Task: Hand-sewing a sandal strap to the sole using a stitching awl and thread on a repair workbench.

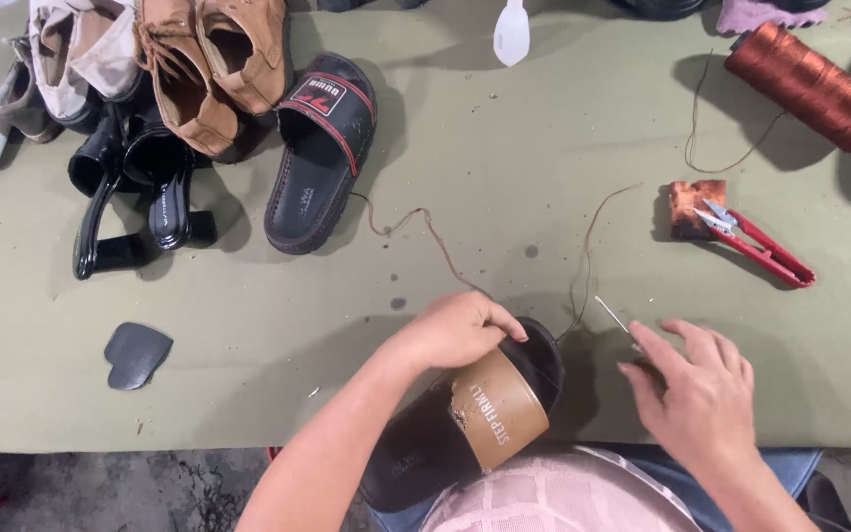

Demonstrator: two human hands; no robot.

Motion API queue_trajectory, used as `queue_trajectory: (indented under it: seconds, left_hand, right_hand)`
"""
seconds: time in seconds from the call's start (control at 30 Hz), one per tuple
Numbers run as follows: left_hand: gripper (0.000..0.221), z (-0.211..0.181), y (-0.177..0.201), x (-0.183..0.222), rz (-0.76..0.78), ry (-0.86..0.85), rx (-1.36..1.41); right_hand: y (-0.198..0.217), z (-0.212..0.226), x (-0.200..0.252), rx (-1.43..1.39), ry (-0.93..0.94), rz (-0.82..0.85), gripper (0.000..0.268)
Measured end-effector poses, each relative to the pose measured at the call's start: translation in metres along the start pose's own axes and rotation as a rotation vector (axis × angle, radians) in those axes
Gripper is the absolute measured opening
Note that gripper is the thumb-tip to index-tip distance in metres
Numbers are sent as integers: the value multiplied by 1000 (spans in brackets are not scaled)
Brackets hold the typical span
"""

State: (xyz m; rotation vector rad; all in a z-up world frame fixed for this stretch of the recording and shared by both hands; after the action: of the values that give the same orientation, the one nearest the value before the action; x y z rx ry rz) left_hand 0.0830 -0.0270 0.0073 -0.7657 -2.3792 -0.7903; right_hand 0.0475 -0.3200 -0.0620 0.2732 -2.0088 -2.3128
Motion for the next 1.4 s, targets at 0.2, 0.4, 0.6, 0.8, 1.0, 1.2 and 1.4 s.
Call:
queue_trajectory:
  seconds: [0.2,0.4,0.6,0.8,1.0,1.2,1.4]
  left_hand:
    - [37,29,-8,-15,-53,-14,193]
    - [29,42,-12,-23,-67,-152,292]
    - [23,56,-20,-29,-85,-233,367]
    - [18,69,-38,-45,-56,-256,301]
    - [16,43,-22,-28,-186,-305,207]
    - [11,36,-6,-10,-289,-56,327]
    - [12,38,0,-4,-519,-43,664]
  right_hand:
    - [-1,71,6,-191,226,70,17]
    - [-4,99,-22,-77,302,124,11]
    - [-17,99,-35,-240,168,325,15]
    - [-10,102,-51,-634,145,330,13]
    - [7,93,-48,-623,159,319,13]
    - [28,38,-32,-206,236,486,26]
    - [37,-14,-41,105,14,197,22]
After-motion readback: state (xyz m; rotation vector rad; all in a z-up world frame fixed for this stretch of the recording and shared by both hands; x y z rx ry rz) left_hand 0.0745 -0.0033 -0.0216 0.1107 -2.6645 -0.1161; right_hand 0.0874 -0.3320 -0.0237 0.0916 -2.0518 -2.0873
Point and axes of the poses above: each hand's wrist, its own x-axis away from the middle knuckle, its own y-axis out of the back of the hand, z = x × y, the point moved 3 cm from there along -x, towards the middle knuckle, and after that the axes turned 6 degrees about -y, right-handed, at the moved point
